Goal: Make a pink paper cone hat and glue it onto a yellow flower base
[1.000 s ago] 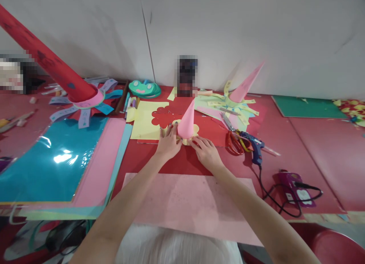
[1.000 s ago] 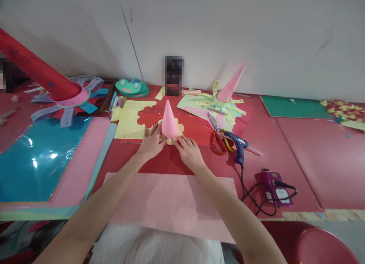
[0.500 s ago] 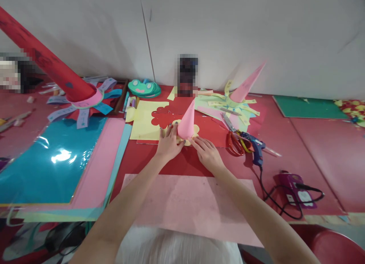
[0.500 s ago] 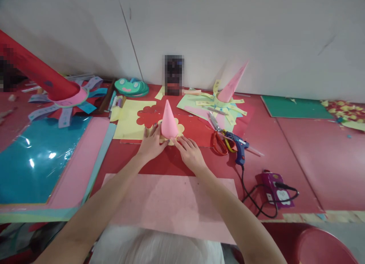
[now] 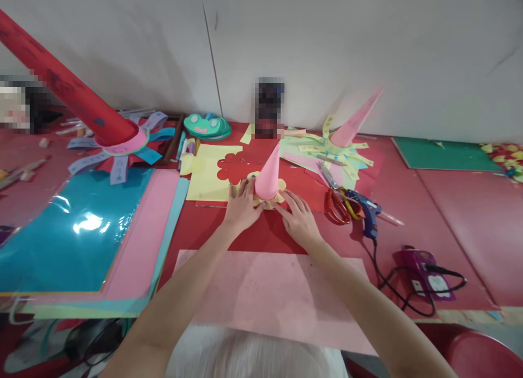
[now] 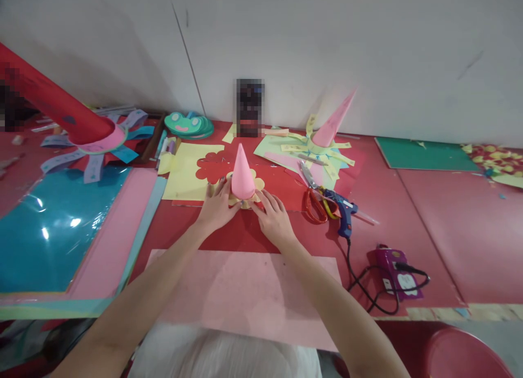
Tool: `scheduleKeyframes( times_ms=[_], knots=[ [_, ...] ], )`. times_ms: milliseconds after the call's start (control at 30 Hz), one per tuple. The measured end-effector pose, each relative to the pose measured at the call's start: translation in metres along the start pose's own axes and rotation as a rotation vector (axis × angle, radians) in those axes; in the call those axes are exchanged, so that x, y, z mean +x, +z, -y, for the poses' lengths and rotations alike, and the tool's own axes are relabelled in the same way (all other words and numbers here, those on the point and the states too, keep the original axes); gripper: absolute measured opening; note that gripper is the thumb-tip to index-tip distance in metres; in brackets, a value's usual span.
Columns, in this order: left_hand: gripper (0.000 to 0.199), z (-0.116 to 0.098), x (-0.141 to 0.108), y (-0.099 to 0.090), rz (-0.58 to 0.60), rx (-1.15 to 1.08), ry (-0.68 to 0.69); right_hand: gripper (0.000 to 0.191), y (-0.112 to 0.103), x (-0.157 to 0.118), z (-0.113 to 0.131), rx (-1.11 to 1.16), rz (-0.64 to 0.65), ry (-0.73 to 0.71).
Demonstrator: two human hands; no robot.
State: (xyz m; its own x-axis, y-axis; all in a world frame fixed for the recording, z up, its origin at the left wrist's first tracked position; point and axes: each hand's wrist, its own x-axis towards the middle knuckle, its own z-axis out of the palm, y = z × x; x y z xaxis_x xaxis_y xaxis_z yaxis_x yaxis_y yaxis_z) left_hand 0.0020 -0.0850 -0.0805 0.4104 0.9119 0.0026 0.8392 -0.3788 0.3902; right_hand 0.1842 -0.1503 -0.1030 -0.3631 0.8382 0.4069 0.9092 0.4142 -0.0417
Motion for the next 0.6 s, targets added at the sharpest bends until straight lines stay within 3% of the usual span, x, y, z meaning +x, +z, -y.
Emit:
scheduleKeyframes(
  times_ms=[200,300,400,500,600],
  knots=[
    [0.072,0.003,0.004,-0.002,-0.004,-0.163,-0.044,0.048,0.0,-0.002,-0.001,0.079,-0.083,0.03],
    [0.074,0.011,0.01,-0.018,-0.053,-0.423,-0.12,0.045,0.001,-0.004,-0.003,0.125,-0.178,0.162],
    [0.065,0.015,0.012,-0.041,-0.171,-0.627,-0.053,0.039,0.001,-0.004,-0.005,0.181,-0.245,0.273],
    [0.054,0.005,0.009,-0.057,-0.255,-0.629,0.018,0.037,0.002,-0.003,-0.007,0.227,-0.27,0.317],
    [0.06,-0.011,0.008,-0.055,-0.24,-0.556,0.021,0.036,0.002,-0.002,-0.007,0.258,-0.276,0.32]
  ],
)
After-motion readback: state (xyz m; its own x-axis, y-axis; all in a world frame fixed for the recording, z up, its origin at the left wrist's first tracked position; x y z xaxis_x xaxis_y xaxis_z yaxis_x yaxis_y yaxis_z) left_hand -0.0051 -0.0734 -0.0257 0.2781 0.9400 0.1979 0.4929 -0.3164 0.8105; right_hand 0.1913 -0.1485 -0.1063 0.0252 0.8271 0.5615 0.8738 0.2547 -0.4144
